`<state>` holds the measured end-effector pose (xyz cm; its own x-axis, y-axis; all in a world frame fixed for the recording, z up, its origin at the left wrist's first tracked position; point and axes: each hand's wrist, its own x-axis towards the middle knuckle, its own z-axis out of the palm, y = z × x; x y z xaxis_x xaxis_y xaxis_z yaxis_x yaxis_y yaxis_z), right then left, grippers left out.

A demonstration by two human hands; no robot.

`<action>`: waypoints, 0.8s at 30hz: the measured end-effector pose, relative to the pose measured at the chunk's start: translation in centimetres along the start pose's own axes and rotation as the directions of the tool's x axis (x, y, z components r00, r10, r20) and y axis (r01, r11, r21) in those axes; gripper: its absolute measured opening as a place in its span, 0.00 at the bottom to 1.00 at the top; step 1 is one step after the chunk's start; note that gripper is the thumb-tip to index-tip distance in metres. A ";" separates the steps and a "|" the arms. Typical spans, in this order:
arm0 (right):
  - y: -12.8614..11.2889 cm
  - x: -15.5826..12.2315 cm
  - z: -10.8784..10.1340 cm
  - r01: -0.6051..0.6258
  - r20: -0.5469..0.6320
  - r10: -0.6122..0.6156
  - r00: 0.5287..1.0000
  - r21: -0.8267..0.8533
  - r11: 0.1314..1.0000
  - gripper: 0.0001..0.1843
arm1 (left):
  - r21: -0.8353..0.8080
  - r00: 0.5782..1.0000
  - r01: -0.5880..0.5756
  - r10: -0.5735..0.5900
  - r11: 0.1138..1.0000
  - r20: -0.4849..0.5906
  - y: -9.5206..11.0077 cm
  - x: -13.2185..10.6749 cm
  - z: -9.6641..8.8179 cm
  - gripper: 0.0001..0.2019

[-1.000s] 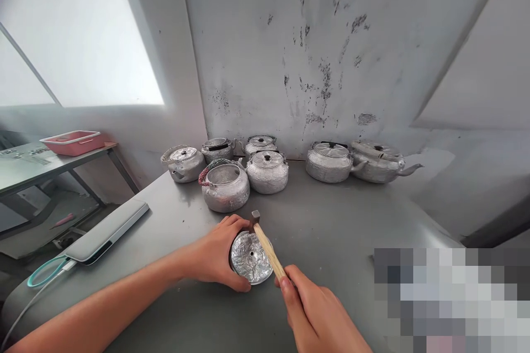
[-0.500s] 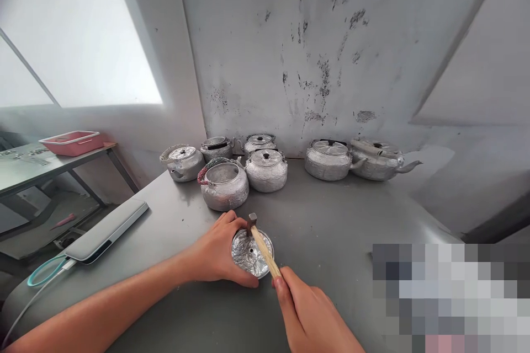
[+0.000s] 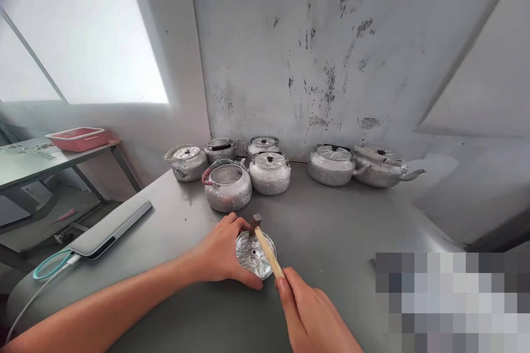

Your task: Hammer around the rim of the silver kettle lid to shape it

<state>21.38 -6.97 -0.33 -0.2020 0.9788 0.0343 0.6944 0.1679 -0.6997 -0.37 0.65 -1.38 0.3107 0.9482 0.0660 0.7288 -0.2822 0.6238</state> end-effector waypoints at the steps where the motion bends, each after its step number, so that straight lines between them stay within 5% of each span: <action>1: 0.0 0.0 0.0 0.003 0.005 -0.003 1.000 -0.004 1.000 0.19 | 0.000 1.000 0.000 0.000 1.000 -0.002 0.0 0.0 0.0 0.44; 24: 0.6 -0.2 0.2 0.101 -0.033 -0.105 0.994 -0.117 0.988 0.20 | -0.009 1.000 0.000 0.000 1.000 -0.003 -0.3 0.0 0.1 0.47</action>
<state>21.68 -7.06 -0.90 -0.2508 0.9590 0.1317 0.7464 0.2783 -0.6045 -0.48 0.72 -1.66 0.3084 0.9488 0.0683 0.7234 -0.2805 0.6308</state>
